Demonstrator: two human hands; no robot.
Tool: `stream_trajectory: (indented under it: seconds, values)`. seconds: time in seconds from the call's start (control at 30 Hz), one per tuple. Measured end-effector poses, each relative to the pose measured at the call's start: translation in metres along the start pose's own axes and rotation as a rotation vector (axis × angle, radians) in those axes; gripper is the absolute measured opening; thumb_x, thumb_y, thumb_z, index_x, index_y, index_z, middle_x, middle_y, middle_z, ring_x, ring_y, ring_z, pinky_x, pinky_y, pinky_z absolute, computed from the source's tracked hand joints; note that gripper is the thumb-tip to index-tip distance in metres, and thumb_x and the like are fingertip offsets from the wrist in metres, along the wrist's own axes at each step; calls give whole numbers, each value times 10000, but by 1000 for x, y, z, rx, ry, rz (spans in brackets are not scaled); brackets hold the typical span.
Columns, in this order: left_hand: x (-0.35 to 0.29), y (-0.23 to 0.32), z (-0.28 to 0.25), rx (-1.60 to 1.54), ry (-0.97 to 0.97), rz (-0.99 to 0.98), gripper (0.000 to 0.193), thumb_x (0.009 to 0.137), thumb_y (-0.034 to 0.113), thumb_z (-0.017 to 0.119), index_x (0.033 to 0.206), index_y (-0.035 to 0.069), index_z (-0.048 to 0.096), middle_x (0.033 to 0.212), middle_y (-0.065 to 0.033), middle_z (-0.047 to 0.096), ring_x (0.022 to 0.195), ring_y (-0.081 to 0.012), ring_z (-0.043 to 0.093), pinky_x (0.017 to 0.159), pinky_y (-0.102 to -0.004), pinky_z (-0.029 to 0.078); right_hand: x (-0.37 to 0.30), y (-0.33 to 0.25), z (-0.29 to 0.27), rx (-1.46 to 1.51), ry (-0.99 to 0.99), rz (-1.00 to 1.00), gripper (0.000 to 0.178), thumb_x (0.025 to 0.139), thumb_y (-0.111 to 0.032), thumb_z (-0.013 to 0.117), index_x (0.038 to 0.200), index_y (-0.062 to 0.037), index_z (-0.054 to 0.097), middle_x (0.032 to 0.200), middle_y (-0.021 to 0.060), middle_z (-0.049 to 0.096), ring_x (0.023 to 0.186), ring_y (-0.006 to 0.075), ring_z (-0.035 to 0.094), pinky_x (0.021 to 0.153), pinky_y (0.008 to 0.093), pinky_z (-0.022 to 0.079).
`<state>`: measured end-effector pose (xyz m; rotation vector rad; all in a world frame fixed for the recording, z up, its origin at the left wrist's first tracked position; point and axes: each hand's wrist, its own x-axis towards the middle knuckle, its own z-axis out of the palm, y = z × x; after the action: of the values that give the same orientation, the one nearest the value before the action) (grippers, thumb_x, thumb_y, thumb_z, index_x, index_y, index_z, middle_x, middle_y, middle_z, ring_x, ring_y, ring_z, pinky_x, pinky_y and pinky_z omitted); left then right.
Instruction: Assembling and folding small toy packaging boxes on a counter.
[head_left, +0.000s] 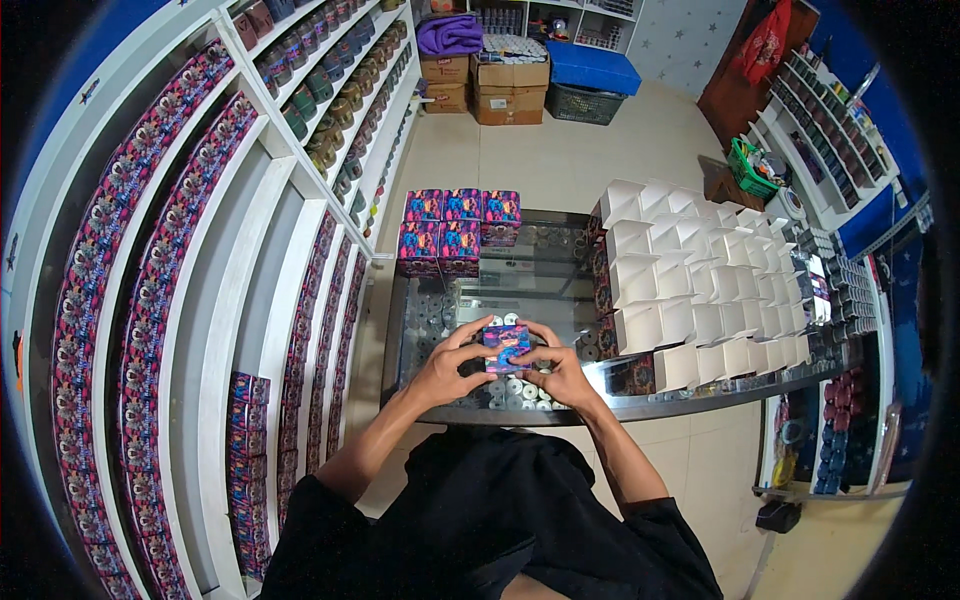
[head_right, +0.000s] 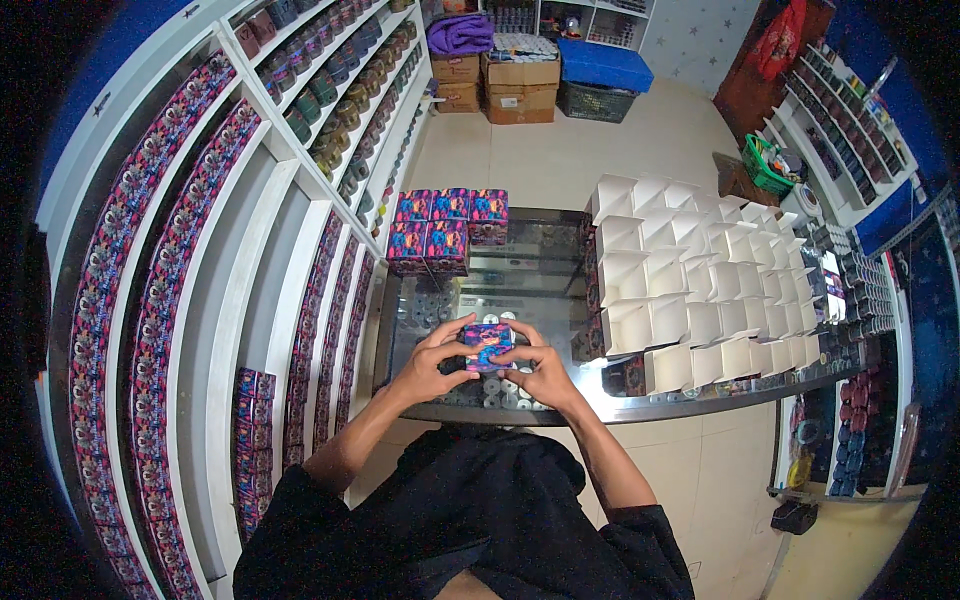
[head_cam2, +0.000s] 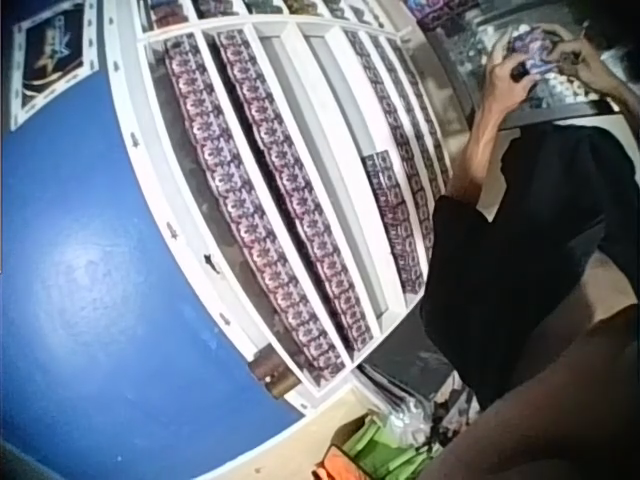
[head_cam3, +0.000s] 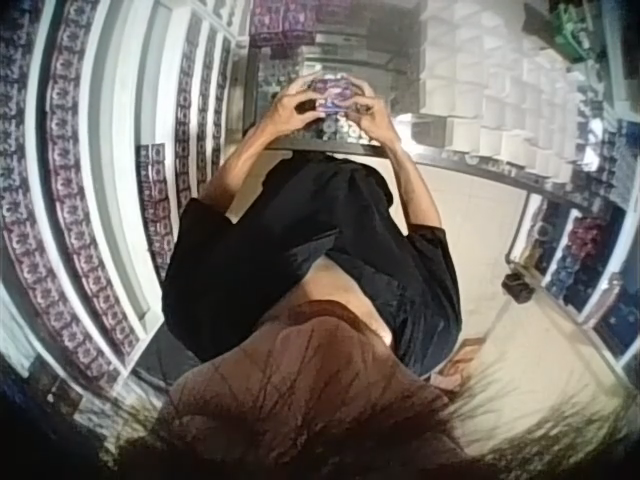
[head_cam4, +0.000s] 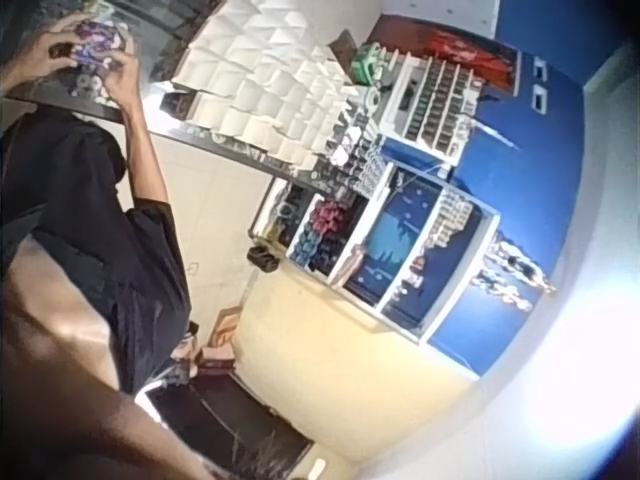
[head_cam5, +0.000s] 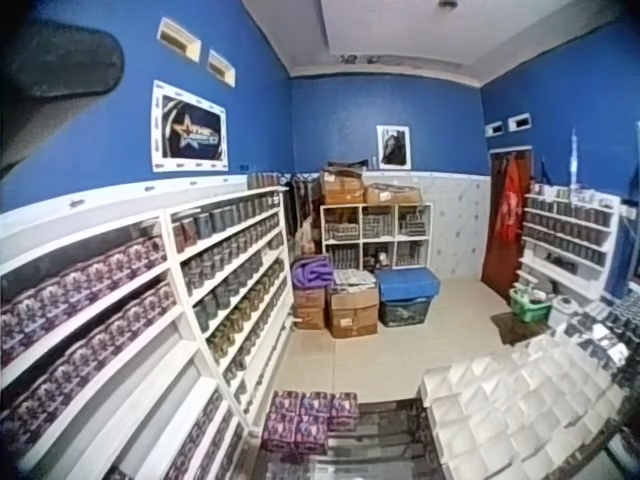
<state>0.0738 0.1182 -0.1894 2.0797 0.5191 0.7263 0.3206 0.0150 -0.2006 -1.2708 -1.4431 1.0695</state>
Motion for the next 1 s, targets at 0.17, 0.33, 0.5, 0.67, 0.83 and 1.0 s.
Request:
stream_trajectory:
  seconds: [0.17,0.33,0.5,0.67,0.83,1.0]
  values:
    - [11,16,-9,-45,-102,-177,716,817,138,911,1481,161,646,1561,-163,520,1444,-351,530,1183,-476,458,1,4,0,7,2,7,529,797,37,876,1276,-168,784,1575,132,518,1453,324,524,1203,468,424]
    - [20,20,-19,13,-165,-185,823,820,195,911,1569,201,572,1500,-143,536,1408,-352,545,1174,-464,464,8,-17,-2,64,19,72,764,786,-1,893,1485,-154,626,1553,134,532,1468,323,504,1234,457,393]
    - [19,6,-23,97,-215,-89,810,812,251,921,1556,233,600,1511,-134,533,1403,-352,548,1174,-457,468,12,-22,-14,-42,-55,28,815,787,-24,898,1531,-157,593,1539,135,546,1464,312,509,1243,438,386]
    - [16,3,-21,99,-186,-54,728,810,264,926,1489,238,667,1536,-154,534,1417,-361,538,1173,-469,470,8,-16,-14,-58,-72,40,730,780,-2,895,1458,-165,680,1568,126,534,1456,317,522,1232,436,407]
    - [10,6,-14,126,-104,29,639,810,201,923,1416,255,727,1590,-174,501,1449,-388,513,1190,-480,455,2,-14,-8,21,-34,105,576,797,89,841,1321,-141,778,1591,123,512,1469,315,513,1207,432,445]
    - [-1,7,-3,139,-19,69,522,816,120,903,1315,226,792,1622,-192,481,1476,-399,493,1205,-480,441,0,-10,-2,127,-4,149,491,800,80,847,1229,-158,828,1610,135,499,1457,295,534,1193,427,449]
